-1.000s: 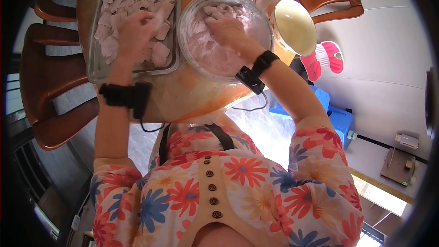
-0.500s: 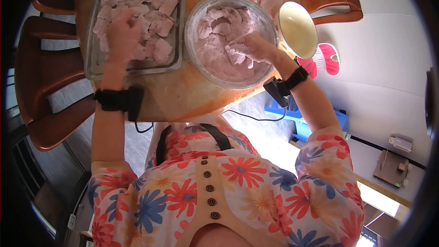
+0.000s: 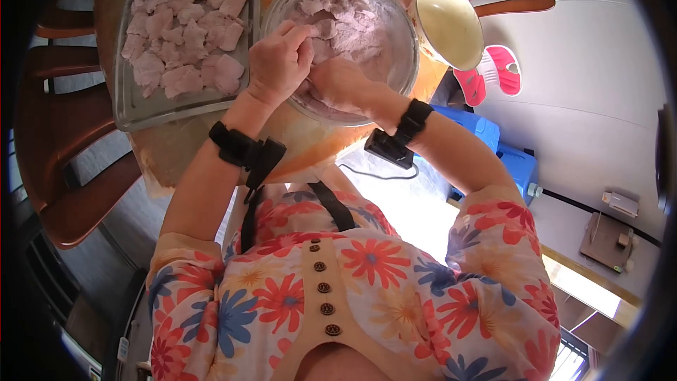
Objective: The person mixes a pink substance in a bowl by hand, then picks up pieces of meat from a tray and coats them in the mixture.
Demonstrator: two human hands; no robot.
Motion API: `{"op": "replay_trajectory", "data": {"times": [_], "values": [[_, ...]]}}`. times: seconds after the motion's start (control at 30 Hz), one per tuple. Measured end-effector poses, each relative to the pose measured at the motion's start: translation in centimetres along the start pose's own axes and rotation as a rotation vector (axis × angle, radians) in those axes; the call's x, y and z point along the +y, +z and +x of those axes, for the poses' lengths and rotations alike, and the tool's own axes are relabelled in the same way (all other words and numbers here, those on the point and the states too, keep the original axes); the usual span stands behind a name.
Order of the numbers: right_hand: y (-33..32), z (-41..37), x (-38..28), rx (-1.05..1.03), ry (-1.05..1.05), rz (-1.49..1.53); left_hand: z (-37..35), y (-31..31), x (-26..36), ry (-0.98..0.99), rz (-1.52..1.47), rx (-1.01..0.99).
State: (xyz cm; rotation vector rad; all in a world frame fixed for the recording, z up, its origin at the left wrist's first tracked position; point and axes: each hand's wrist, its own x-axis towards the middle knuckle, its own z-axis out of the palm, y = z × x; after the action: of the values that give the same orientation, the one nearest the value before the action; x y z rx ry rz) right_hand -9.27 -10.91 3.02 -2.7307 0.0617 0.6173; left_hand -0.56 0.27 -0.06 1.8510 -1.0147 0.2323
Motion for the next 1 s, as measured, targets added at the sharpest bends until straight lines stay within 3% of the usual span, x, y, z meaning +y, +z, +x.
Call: {"op": "replay_trajectory", "data": {"times": [0.07,0.17,0.23,0.27,0.43,0.57,0.63,0.77,0.83,0.87,0.93,0.97,1.0], "values": [[0.0,0.0,1.0,-0.044,-0.002,-0.076,0.3,-0.1,0.1,-0.007,-0.007,0.003],[-0.7,-0.9,4.1,0.004,-0.174,0.109,0.1,-0.2,0.2,-0.006,-0.017,0.025],[-2.9,-1.9,4.8,0.277,-0.245,0.309,0.1,-0.3,0.3,-0.001,0.002,0.005],[-3.0,-2.0,5.4,0.277,-0.247,0.306,0.2,-0.3,0.3,-0.001,0.002,0.009],[-0.1,-0.2,6.8,0.142,-0.160,0.017,0.2,-0.3,0.4,0.009,0.066,-0.018],[0.0,-0.3,4.5,0.037,-0.066,-0.056,0.0,0.2,0.3,0.001,0.025,0.009],[0.0,0.2,3.5,0.047,0.136,-0.059,-0.1,0.3,0.1,-0.008,0.002,0.026],[0.0,1.1,3.5,-0.026,0.162,-0.087,0.1,0.2,0.2,-0.005,-0.017,0.055],[1.2,0.9,3.9,0.347,0.134,0.033,0.0,0.2,0.2,-0.002,0.007,0.043],[1.4,0.9,4.6,0.377,0.124,0.030,0.0,0.1,0.2,0.024,0.020,0.053],[0.8,0.7,5.3,0.212,-0.075,-0.005,0.2,-0.4,0.4,0.028,0.049,-0.006],[0.9,0.8,5.7,0.227,-0.077,-0.007,0.3,-0.4,0.2,0.042,0.055,-0.003],[0.2,0.5,5.1,0.107,0.012,-0.028,0.3,-0.4,0.3,0.031,0.069,-0.022]]}}
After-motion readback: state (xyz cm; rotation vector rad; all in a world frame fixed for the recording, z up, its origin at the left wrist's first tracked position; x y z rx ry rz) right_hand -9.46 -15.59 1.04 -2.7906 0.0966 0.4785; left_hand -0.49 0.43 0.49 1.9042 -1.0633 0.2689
